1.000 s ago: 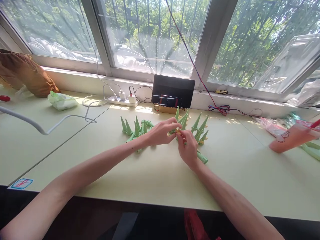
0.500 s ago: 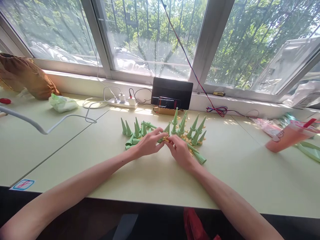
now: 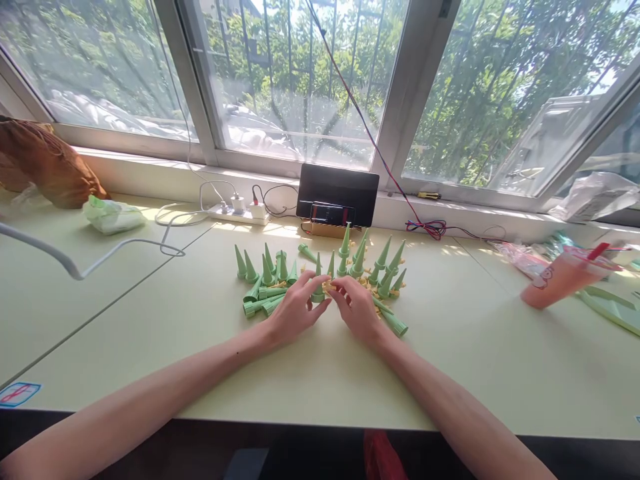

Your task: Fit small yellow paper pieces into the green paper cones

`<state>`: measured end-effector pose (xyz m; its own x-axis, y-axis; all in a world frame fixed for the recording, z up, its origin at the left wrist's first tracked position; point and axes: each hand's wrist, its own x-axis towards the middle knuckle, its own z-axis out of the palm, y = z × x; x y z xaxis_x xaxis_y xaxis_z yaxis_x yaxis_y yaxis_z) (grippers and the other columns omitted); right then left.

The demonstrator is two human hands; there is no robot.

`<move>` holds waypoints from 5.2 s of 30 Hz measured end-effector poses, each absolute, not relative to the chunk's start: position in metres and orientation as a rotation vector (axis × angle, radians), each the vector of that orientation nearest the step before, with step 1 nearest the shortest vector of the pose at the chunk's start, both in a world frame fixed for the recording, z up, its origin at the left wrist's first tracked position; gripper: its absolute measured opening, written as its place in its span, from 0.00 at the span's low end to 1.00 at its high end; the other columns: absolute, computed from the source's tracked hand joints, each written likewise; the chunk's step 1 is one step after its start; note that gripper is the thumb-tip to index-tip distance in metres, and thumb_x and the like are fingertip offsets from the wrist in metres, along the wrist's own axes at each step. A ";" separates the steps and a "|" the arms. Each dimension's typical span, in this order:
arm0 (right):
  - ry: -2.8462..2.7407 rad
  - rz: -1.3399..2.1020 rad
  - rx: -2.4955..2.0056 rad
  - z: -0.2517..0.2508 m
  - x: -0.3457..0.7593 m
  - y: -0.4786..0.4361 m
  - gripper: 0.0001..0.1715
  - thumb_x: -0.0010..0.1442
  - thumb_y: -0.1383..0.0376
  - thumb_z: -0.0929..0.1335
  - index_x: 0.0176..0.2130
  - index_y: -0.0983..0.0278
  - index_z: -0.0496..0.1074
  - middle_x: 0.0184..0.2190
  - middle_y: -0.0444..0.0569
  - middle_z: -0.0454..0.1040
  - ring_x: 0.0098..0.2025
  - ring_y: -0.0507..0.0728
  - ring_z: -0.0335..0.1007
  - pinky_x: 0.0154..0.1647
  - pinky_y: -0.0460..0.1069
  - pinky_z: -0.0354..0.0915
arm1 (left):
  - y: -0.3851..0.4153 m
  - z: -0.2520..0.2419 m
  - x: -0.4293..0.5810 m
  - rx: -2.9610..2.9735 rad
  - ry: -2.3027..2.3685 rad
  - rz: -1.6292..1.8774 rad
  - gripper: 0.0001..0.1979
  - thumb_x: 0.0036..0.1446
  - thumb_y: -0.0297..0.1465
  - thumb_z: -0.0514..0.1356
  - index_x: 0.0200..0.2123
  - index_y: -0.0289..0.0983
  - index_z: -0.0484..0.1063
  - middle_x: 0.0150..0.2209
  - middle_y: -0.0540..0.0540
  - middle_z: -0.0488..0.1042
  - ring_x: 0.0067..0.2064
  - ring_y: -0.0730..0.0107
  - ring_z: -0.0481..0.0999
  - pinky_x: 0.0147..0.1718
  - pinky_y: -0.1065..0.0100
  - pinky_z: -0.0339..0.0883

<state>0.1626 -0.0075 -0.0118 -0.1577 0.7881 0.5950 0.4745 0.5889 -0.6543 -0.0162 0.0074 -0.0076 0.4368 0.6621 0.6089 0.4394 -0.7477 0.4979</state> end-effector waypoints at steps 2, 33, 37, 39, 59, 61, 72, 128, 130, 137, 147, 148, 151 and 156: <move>-1.812 0.404 -1.033 -0.013 0.163 -0.006 0.10 0.68 0.59 0.64 0.42 0.61 0.72 0.36 0.49 0.74 0.32 0.54 0.71 0.31 0.49 0.71 | 0.008 -0.009 -0.016 2.411 0.981 1.191 0.18 0.61 0.31 0.59 0.55 0.42 0.65 0.46 0.45 0.68 0.27 0.79 0.71 0.32 0.69 0.71; -1.888 0.357 -1.069 -0.013 0.163 0.001 0.16 0.69 0.58 0.61 0.35 0.63 0.70 0.28 0.46 0.71 0.26 0.52 0.63 0.27 0.47 0.61 | 0.013 -0.013 -0.018 2.450 0.989 1.155 0.17 0.60 0.27 0.59 0.52 0.42 0.67 0.43 0.47 0.72 0.30 0.74 0.73 0.33 0.69 0.69; -1.907 0.321 -1.076 -0.014 0.163 0.001 0.18 0.70 0.57 0.61 0.32 0.63 0.69 0.24 0.43 0.67 0.24 0.51 0.58 0.26 0.46 0.57 | 0.012 -0.013 -0.017 2.437 0.993 1.130 0.16 0.60 0.28 0.59 0.52 0.41 0.67 0.43 0.47 0.71 0.29 0.75 0.72 0.33 0.69 0.69; -1.914 0.319 -1.083 -0.014 0.163 0.002 0.21 0.70 0.56 0.60 0.30 0.64 0.67 0.22 0.42 0.64 0.23 0.50 0.55 0.26 0.46 0.54 | 0.012 -0.014 -0.017 2.434 0.987 1.114 0.16 0.61 0.28 0.58 0.53 0.41 0.67 0.43 0.47 0.71 0.29 0.76 0.71 0.33 0.69 0.68; -1.887 0.370 -1.042 -0.011 0.161 -0.001 0.11 0.67 0.60 0.64 0.41 0.64 0.71 0.30 0.47 0.72 0.27 0.52 0.65 0.27 0.46 0.62 | 0.016 -0.015 -0.016 2.352 1.022 1.131 0.17 0.61 0.27 0.58 0.53 0.41 0.68 0.45 0.46 0.71 0.27 0.78 0.69 0.32 0.70 0.68; -1.888 0.351 -1.048 -0.011 0.162 -0.001 0.11 0.67 0.60 0.64 0.40 0.64 0.71 0.28 0.46 0.72 0.27 0.52 0.64 0.27 0.46 0.61 | 0.016 -0.016 -0.016 2.355 1.020 1.135 0.16 0.61 0.28 0.58 0.53 0.41 0.68 0.45 0.47 0.71 0.26 0.79 0.69 0.32 0.70 0.68; -1.874 0.341 -1.110 -0.014 0.164 0.003 0.22 0.70 0.57 0.60 0.27 0.63 0.67 0.20 0.41 0.62 0.22 0.50 0.55 0.25 0.46 0.54 | 0.016 -0.016 -0.017 2.346 1.002 1.097 0.16 0.61 0.29 0.58 0.53 0.42 0.67 0.44 0.49 0.69 0.23 0.82 0.68 0.33 0.68 0.68; -1.914 0.353 -1.089 -0.012 0.162 0.001 0.17 0.68 0.57 0.63 0.31 0.63 0.70 0.21 0.42 0.64 0.22 0.51 0.55 0.25 0.46 0.55 | 0.014 -0.015 -0.014 2.308 0.974 1.103 0.15 0.58 0.27 0.58 0.50 0.41 0.68 0.43 0.48 0.71 0.23 0.82 0.67 0.30 0.70 0.68; -1.916 0.355 -1.103 -0.013 0.162 0.001 0.20 0.68 0.56 0.62 0.29 0.63 0.69 0.20 0.42 0.63 0.22 0.51 0.55 0.25 0.46 0.55 | 0.014 -0.016 -0.015 2.323 0.966 1.102 0.15 0.59 0.27 0.58 0.50 0.42 0.68 0.43 0.48 0.70 0.23 0.82 0.67 0.30 0.70 0.68; -1.921 0.342 -1.132 -0.017 0.164 0.005 0.29 0.70 0.52 0.59 0.21 0.63 0.59 0.17 0.39 0.54 0.21 0.49 0.48 0.23 0.46 0.49 | 0.013 -0.016 -0.015 2.329 0.943 1.081 0.15 0.59 0.28 0.58 0.50 0.41 0.67 0.43 0.48 0.69 0.24 0.81 0.67 0.30 0.70 0.68; -1.873 0.397 -1.081 -0.010 0.161 -0.002 0.12 0.65 0.56 0.66 0.38 0.63 0.70 0.22 0.40 0.64 0.23 0.51 0.57 0.25 0.46 0.56 | 0.015 -0.016 -0.013 2.278 0.982 1.143 0.15 0.59 0.27 0.58 0.50 0.41 0.69 0.43 0.48 0.70 0.23 0.81 0.67 0.30 0.70 0.68; -1.874 0.398 -1.076 -0.010 0.161 -0.002 0.12 0.65 0.57 0.66 0.38 0.63 0.70 0.22 0.41 0.64 0.23 0.51 0.57 0.25 0.46 0.56 | 0.015 -0.016 -0.013 2.279 0.985 1.142 0.15 0.59 0.27 0.58 0.50 0.41 0.69 0.43 0.48 0.70 0.23 0.81 0.67 0.30 0.70 0.68; -1.875 0.388 -1.082 -0.010 0.162 -0.001 0.13 0.66 0.57 0.65 0.35 0.63 0.70 0.21 0.41 0.64 0.23 0.51 0.56 0.25 0.47 0.56 | 0.015 -0.016 -0.013 2.282 0.978 1.127 0.15 0.59 0.27 0.59 0.50 0.41 0.69 0.42 0.49 0.70 0.23 0.82 0.67 0.30 0.70 0.68; -1.875 0.383 -1.097 -0.012 0.163 0.001 0.18 0.67 0.56 0.64 0.29 0.64 0.69 0.20 0.40 0.63 0.22 0.50 0.54 0.25 0.46 0.54 | 0.013 -0.016 -0.013 2.291 0.974 1.092 0.15 0.59 0.27 0.59 0.50 0.41 0.68 0.43 0.49 0.69 0.23 0.82 0.67 0.30 0.71 0.68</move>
